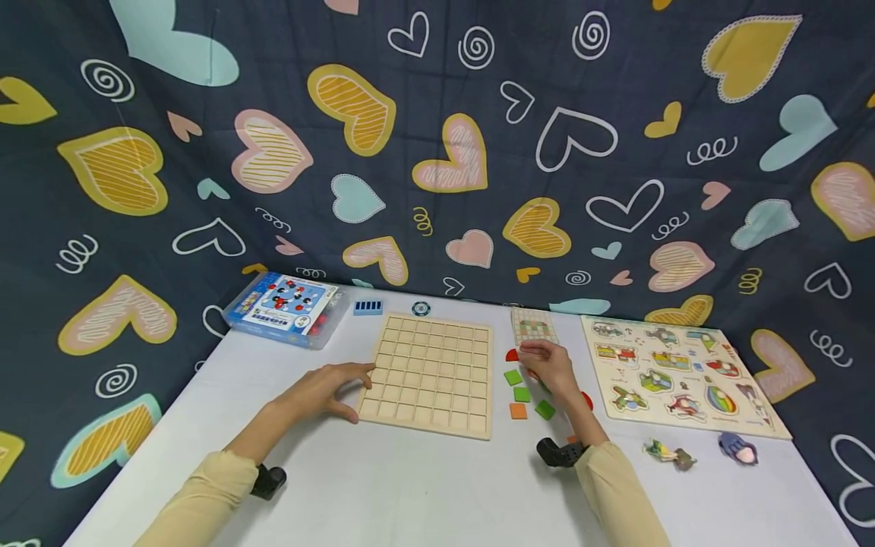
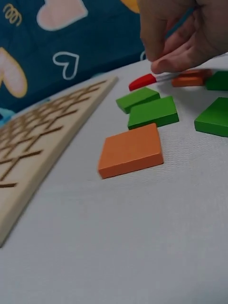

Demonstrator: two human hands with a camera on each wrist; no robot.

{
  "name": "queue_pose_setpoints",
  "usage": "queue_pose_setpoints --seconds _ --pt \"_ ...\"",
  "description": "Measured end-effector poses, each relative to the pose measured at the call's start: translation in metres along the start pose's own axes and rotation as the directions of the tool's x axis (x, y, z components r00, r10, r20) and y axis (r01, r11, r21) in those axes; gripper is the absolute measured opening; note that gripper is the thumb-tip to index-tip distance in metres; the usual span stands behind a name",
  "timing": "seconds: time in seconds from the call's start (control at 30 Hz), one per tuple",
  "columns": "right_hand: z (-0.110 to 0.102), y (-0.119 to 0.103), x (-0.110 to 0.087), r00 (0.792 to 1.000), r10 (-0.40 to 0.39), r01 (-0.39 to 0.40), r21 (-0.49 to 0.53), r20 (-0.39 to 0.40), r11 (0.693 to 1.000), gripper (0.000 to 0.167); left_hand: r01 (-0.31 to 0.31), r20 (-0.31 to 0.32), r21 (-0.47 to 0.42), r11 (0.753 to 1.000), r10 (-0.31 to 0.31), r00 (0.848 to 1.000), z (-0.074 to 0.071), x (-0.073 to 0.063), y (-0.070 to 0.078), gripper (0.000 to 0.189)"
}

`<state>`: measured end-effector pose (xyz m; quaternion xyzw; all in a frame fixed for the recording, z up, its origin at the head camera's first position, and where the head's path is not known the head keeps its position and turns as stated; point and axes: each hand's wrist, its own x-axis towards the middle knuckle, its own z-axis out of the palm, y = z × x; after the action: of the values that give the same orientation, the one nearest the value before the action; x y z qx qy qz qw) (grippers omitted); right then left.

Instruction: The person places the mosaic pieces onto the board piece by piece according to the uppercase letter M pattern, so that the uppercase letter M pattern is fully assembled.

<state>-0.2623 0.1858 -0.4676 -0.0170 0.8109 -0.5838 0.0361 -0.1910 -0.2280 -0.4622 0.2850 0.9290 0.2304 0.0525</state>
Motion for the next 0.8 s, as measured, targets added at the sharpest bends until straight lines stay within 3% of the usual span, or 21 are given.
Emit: queue_pose_setpoints --seconds 0.2,0.4,0.63,0.8 --pt "0.006 0.000 0.010 0.999 -0.036 0.030 -0.205 -0.026 0.978 0.030 0.006 0.009 -0.003 1.000 -0.006 1.000 0.000 0.000 0.001 0.048" --pt "0.012 0.000 0.019 0.994 -0.103 0.112 -0.318 0.045 0.942 0.028 0.006 0.002 -0.008 1.000 -0.006 1.000 0.000 0.000 0.001 0.047" --pt "0.013 0.000 0.020 0.982 -0.174 0.189 -0.332 0.076 0.924 0.025 0.014 0.006 -0.013 1.000 -0.014 1.000 0.000 0.001 0.000 0.047" --pt "0.017 0.003 0.019 0.977 -0.209 0.214 -0.278 0.046 0.936 0.026 0.016 0.007 -0.015 1.000 -0.016 1.000 0.000 0.002 -0.002 0.048"
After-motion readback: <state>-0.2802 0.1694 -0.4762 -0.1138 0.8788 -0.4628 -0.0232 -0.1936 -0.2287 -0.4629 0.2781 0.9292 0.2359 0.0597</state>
